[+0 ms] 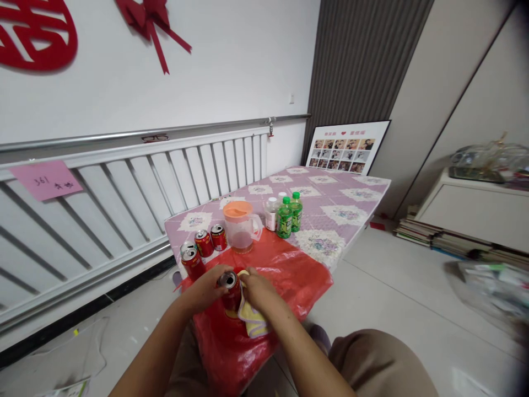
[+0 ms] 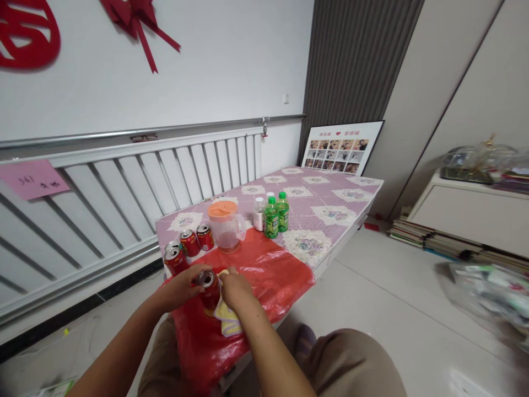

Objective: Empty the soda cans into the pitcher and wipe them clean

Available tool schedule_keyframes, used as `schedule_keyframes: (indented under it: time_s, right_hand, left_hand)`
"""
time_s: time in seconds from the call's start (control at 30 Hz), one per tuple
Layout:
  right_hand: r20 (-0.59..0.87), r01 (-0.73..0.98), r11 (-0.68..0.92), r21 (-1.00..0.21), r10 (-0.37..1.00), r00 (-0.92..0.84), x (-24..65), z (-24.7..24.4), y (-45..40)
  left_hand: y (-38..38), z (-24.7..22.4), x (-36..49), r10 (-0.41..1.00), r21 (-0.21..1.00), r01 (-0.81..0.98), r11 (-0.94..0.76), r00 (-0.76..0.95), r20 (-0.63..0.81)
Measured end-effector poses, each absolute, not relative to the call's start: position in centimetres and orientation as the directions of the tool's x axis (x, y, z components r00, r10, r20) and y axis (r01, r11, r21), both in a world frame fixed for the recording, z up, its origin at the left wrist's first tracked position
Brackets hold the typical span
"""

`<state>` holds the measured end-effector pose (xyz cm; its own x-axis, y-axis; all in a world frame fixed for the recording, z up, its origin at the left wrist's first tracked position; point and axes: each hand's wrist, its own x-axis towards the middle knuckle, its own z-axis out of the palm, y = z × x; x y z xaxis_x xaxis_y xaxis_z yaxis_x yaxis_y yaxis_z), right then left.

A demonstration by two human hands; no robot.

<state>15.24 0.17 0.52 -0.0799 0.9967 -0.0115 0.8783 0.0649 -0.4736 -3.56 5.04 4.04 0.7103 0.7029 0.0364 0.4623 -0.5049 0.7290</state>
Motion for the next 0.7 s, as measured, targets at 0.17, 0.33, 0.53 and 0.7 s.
schedule_keyframes:
  time_s: [0.17,0.33,0.53,0.7]
  right_hand:
    - [-0.069,0.904,0.005,-0.428,0.997,-0.038,14.8,0.7,-0.8]
    - [-0.065,0.887,0.042,-0.461,0.995,-0.081,15.4,1.7,-2.5]
    - [0.045,0.760,0.258,-0.597,0.956,-0.289,19.5,2.6,-3.4]
    - [0.144,0.760,0.200,-0.619,0.980,-0.141,24.4,2.7,-2.5]
  left_hand:
    - [4.7,4.2,-3.5,0.729,0.722,0.484,-0.494,0.684,0.041]
    - [4.5,4.4,-3.4,0.728,0.718,0.492,-0.492,0.684,0.030]
    - [4.4,4.7,-3.3,0.703,0.699,0.483,-0.527,0.710,0.040]
    - [4.2,5.0,-3.2,0.714,0.701,0.496,-0.512,0.700,0.027]
